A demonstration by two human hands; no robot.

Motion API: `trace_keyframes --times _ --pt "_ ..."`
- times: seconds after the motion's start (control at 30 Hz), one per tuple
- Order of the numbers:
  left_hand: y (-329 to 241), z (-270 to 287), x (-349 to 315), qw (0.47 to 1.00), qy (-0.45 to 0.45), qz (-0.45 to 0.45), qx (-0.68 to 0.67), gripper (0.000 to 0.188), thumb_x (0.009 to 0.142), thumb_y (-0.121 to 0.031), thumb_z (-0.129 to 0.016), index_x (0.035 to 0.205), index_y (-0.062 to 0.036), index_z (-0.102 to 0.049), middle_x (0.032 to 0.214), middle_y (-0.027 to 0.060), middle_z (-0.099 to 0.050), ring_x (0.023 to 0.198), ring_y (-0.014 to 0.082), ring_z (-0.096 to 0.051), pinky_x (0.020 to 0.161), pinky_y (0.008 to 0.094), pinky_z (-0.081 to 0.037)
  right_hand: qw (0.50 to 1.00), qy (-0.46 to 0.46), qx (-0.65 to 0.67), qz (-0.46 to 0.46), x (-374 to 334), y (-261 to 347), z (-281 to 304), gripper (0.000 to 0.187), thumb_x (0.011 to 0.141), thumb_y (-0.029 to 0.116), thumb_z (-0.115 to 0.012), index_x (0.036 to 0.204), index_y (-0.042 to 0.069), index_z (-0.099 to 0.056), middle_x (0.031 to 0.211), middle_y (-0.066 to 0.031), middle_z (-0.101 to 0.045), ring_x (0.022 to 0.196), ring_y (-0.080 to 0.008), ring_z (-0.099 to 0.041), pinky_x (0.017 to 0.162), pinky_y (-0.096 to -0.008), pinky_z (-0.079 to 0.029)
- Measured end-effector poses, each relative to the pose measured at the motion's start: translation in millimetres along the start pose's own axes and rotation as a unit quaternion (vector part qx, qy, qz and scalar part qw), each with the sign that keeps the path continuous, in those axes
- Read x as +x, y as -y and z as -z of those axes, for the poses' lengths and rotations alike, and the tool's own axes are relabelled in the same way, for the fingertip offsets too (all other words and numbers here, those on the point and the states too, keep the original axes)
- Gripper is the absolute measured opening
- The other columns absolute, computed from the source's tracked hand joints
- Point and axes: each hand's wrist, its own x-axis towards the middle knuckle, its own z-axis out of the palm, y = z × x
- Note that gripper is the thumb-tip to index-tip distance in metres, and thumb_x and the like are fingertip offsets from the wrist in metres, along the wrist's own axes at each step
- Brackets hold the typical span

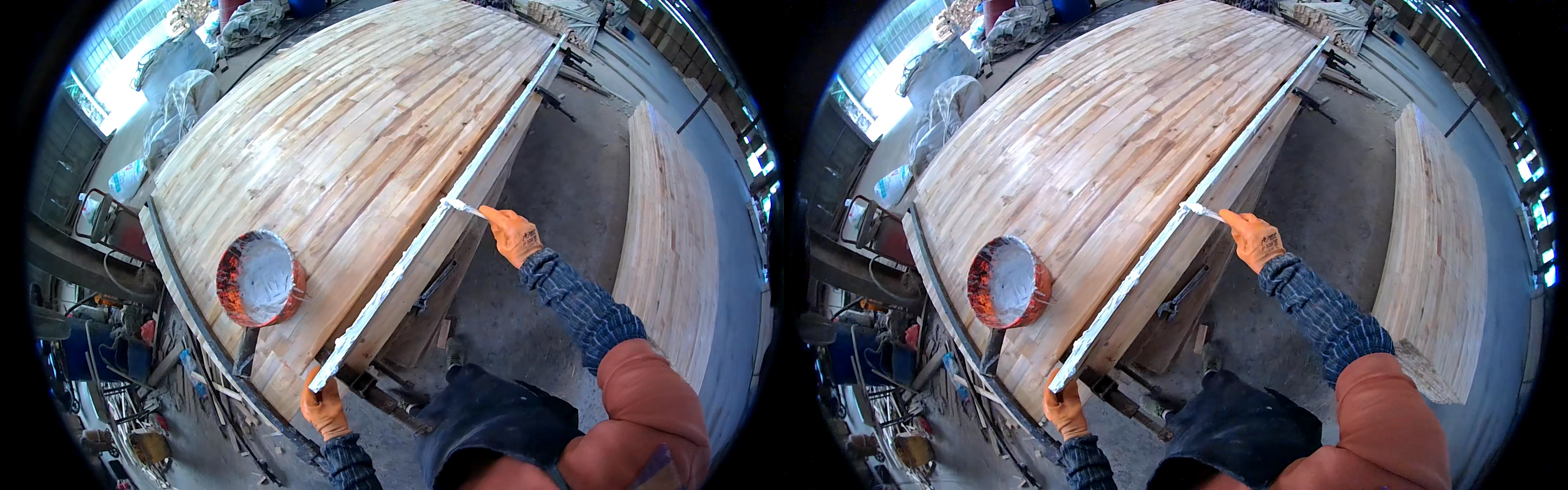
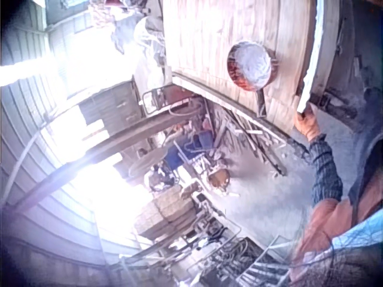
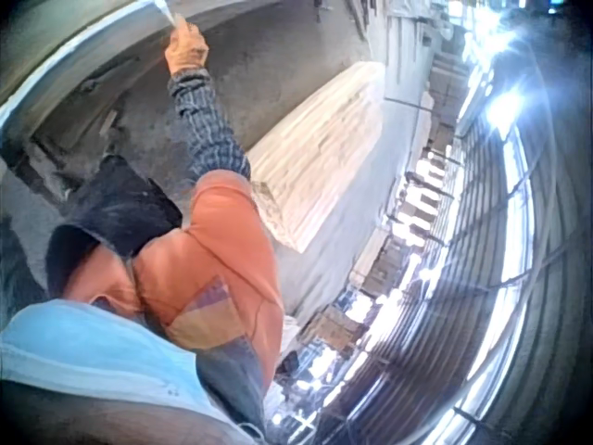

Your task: The person applies adhesive from a container onto the edges of wooden planks using a brush and pushes the planks together.

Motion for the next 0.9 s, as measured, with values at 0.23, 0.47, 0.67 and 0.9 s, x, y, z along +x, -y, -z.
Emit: trace_keyframes --times 0.23,0.47,0.67,0.9 --pt "-5 -8 0 0.998 -0.012 -0.008 0.055 0.035 0.090 -0.015 -0.077 0.121 -0.0017 -0.068 0.108 0.0106 -0.072 0.096 0.0173 -0.068 0.084 0.0305 -0.054 0.985 -0.025 -0.046 0.164 -6 -14 -4 0.051 0.088 0.003 -0.064 0.137 0.013 -0.060 0.093 -0.0094 -0.062 0.068 -0.0291 -0.064 0.060 -0.0362 -0.055" --pt "17 -4 -1 0.999 -0.027 0.022 0.015 0.032 0.088 -0.010 -0.077 0.118 -0.0038 -0.070 0.105 0.0086 -0.073 0.091 0.0150 -0.066 0.080 0.0303 -0.053 0.978 -0.019 0.106 0.178 -33 34 7 0.038 0.090 0.005 -0.060 0.127 0.010 -0.067 0.099 -0.0150 -0.069 0.087 -0.0318 -0.069 0.076 -0.0379 -0.058" --pt "-13 -3 0 0.988 -0.044 -0.048 0.141 0.031 0.084 -0.012 -0.077 0.115 -0.0071 -0.072 0.094 0.0107 -0.074 0.084 0.0190 -0.069 0.076 0.0323 -0.054 0.901 0.275 0.334 -0.039 44 153 55 0.037 0.092 0.008 -0.054 0.126 0.003 -0.064 0.089 -0.0133 -0.068 0.080 -0.0207 -0.067 0.076 -0.0360 -0.053" --pt "-8 1 3 0.986 -0.038 -0.055 0.155 0.036 0.079 -0.012 -0.079 0.113 -0.0078 -0.072 0.097 0.0136 -0.074 0.084 0.0269 -0.072 0.074 0.0342 -0.056 0.840 0.521 0.146 -0.045 94 240 1 0.039 0.087 0.019 -0.059 0.123 0.007 -0.068 0.081 -0.0100 -0.071 0.060 -0.0159 -0.061 0.056 -0.0328 -0.051"
